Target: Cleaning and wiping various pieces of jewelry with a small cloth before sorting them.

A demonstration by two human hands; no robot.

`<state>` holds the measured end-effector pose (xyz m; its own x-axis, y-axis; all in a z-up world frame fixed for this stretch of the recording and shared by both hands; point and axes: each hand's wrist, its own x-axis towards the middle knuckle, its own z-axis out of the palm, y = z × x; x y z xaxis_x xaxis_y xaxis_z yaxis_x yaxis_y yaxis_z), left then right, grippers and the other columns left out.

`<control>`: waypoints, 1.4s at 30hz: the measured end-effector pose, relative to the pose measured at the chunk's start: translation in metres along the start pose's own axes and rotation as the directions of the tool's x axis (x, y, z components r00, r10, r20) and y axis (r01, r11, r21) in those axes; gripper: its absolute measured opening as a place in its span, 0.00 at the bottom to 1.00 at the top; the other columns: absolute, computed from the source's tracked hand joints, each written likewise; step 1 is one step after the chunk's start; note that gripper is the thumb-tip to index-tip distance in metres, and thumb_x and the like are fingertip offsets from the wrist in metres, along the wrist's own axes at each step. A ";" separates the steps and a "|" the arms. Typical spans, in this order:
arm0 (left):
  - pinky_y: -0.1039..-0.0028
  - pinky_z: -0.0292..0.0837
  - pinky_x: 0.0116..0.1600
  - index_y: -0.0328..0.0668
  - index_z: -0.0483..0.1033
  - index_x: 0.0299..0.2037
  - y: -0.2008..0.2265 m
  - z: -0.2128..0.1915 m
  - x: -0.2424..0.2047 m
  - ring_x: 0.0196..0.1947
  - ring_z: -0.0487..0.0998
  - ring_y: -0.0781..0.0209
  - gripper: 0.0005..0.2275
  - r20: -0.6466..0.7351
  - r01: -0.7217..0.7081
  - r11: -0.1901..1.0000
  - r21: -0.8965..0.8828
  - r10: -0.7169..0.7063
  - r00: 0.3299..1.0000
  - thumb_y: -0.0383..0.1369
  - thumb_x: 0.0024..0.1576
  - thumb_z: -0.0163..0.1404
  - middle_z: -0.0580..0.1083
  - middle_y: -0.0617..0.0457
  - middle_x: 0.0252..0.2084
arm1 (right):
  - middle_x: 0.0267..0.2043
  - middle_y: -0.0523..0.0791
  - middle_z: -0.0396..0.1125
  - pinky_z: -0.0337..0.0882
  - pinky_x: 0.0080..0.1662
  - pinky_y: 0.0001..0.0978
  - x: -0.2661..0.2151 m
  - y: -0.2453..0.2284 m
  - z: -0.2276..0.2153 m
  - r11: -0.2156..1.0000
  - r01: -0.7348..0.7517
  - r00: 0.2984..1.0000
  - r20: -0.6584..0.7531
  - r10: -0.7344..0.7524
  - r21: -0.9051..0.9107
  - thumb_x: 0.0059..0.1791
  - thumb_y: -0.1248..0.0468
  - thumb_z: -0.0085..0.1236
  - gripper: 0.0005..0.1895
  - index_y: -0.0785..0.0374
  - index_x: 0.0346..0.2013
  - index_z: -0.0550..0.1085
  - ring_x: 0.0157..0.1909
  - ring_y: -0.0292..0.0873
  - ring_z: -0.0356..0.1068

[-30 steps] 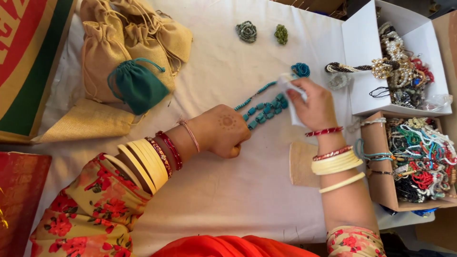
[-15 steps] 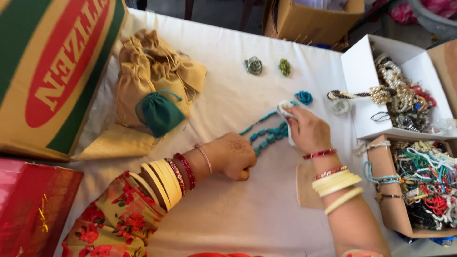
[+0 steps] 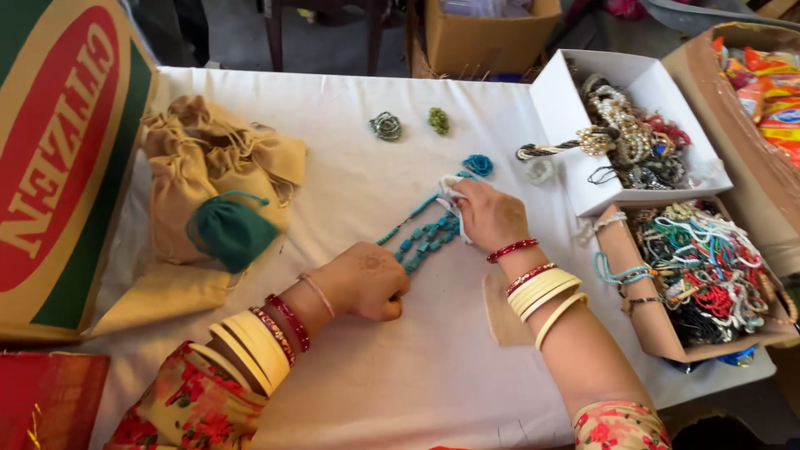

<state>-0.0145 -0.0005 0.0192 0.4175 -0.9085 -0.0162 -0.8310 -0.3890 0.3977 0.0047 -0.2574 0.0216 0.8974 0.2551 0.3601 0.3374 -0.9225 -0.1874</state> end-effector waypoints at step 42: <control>0.55 0.71 0.33 0.50 0.79 0.19 -0.002 0.002 -0.001 0.27 0.78 0.45 0.07 -0.043 0.002 0.997 -0.081 -0.005 0.999 0.39 0.43 0.52 0.76 0.49 0.21 | 0.32 0.47 0.73 0.73 0.34 0.43 -0.007 -0.076 -0.008 0.926 0.372 0.923 0.087 -0.376 0.059 0.47 0.65 0.57 0.14 0.53 0.47 0.80 0.32 0.50 0.74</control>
<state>-0.0136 0.0009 0.0165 0.4373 -0.8991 0.0212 -0.7978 -0.3769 0.4706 -0.0295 -0.1913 0.0406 0.7259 0.6070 0.3236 0.6629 -0.7429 -0.0934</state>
